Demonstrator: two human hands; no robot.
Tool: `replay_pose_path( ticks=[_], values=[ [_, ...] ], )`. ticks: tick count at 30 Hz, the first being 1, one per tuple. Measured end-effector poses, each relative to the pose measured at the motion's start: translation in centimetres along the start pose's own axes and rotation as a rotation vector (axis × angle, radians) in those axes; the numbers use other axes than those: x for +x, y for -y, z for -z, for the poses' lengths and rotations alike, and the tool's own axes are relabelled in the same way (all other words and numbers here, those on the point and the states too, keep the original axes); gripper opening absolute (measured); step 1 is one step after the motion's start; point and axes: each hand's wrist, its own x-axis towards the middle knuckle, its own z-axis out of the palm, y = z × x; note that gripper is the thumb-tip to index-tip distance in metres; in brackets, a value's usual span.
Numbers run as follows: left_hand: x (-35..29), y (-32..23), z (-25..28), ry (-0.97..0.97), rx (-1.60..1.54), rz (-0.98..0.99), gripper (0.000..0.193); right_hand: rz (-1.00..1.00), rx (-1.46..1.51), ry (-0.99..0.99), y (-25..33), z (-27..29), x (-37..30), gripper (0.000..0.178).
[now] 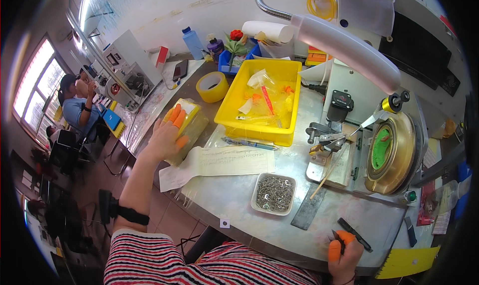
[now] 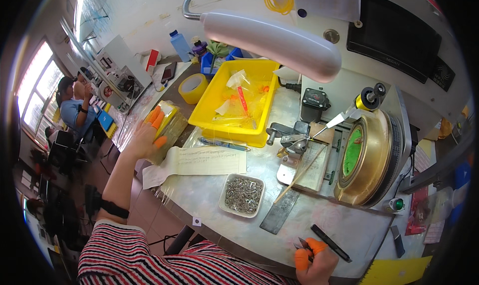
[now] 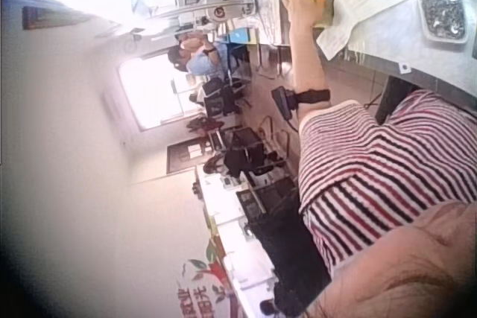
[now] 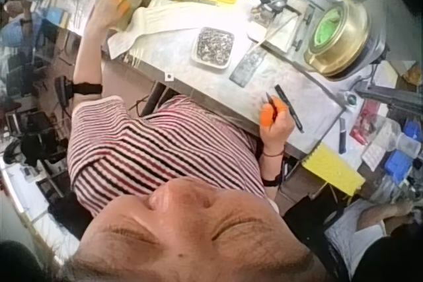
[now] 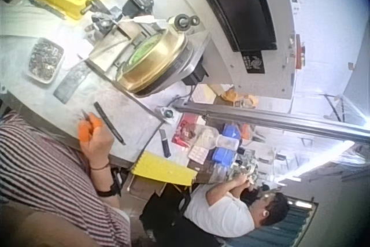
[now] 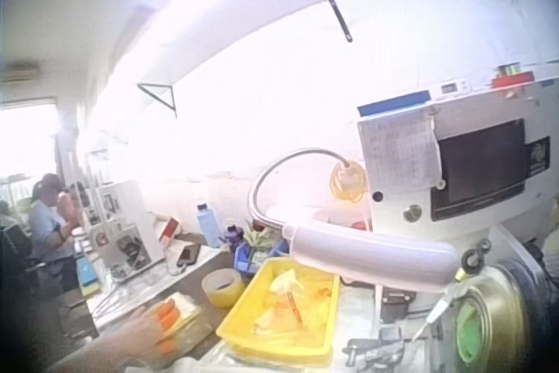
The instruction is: Assembling small metal and electronic components using various hand tools and specialized machinery.
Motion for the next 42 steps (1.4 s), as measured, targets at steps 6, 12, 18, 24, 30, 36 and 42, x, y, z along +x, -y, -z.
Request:
replay_pose_path(
  ticks=[6, 12, 18, 24, 30, 36, 42],
  values=[
    [-0.9, 2.6, 2.0, -0.171, -0.461, -0.091, 0.038, -0.111, 0.082, 0.1, 0.1, 0.6, 0.0, 0.022],
    [-4.7, 3.3, 2.9, -0.332, -0.274, 0.075, 0.034, -0.043, 0.036, 0.003, -0.2, -0.2, -0.4, 0.021],
    [-5.3, 3.6, 3.4, -0.529, -0.243, 0.019, 0.032, -0.126, 0.181, -0.129, -0.2, -0.4, -1.2, 0.021],
    [-3.6, -2.4, 6.8, -1.06, -0.845, -0.097, 0.028, -0.078, 0.102, -0.039, 1.0, 0.7, -0.5, 0.021],
    [-0.8, -13.5, 4.9, 0.131, -1.32, -0.297, 0.062, 0.125, 0.371, 0.056, 6.8, -0.3, 6.5, 0.036],
    [2.1, -20.0, 0.9, 0.675, -1.472, -0.306, 0.085, -0.238, 0.823, -0.08, 6.7, -3.4, 11.2, 0.038],
    [2.1, -22.8, 0.8, 0.861, -1.665, -0.395, 0.086, -0.277, 1.214, -0.27, 6.0, -4.5, 14.3, 0.027]
  ],
)
